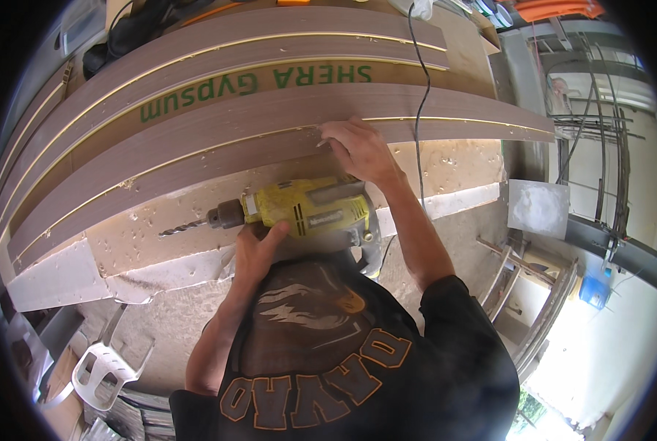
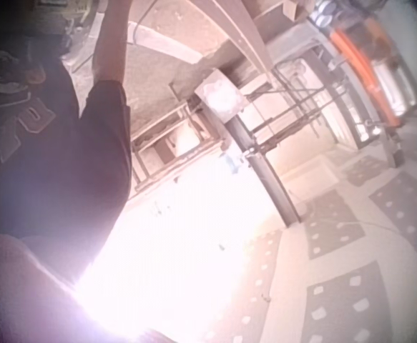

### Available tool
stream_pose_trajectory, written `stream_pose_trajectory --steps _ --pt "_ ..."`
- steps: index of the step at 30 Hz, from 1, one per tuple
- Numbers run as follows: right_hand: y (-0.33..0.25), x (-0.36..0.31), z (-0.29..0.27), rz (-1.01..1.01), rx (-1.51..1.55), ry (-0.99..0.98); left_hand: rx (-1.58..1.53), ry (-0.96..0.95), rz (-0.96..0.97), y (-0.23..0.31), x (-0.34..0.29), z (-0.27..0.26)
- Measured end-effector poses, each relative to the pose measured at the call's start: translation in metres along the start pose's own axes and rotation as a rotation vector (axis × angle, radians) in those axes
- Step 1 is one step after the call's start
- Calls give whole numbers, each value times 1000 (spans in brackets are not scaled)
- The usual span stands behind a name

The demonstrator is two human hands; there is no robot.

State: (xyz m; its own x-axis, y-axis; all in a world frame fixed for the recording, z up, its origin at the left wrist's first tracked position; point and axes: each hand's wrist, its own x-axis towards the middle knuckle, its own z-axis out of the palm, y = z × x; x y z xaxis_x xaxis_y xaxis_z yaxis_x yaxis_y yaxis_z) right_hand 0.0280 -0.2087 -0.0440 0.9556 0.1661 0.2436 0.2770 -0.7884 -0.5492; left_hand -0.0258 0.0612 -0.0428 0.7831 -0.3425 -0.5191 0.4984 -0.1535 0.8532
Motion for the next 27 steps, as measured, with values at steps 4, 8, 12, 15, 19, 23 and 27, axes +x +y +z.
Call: stream_pose_trajectory --steps 4,8,12,15,19,23,27 --pt "0 -3 -3 100 259 63 0 1 -8 -6 1 -1" --pt "9 -12 4 243 496 300 -20 4 -1 -7 1 0" --pt "10 -13 12 558 525 240 -8 22 28 -9 2 0" --pt "-3 -3 9 500 400 162 12 21 1 -3 0 -1" --pt "-1 3 10 455 261 159 40 26 -20 0 0 -1" --pt "0 4 12 364 151 201 37 20 -10 -3 1 -2" --pt "0 4 12 352 134 177 41 16 11 -8 2 -3"
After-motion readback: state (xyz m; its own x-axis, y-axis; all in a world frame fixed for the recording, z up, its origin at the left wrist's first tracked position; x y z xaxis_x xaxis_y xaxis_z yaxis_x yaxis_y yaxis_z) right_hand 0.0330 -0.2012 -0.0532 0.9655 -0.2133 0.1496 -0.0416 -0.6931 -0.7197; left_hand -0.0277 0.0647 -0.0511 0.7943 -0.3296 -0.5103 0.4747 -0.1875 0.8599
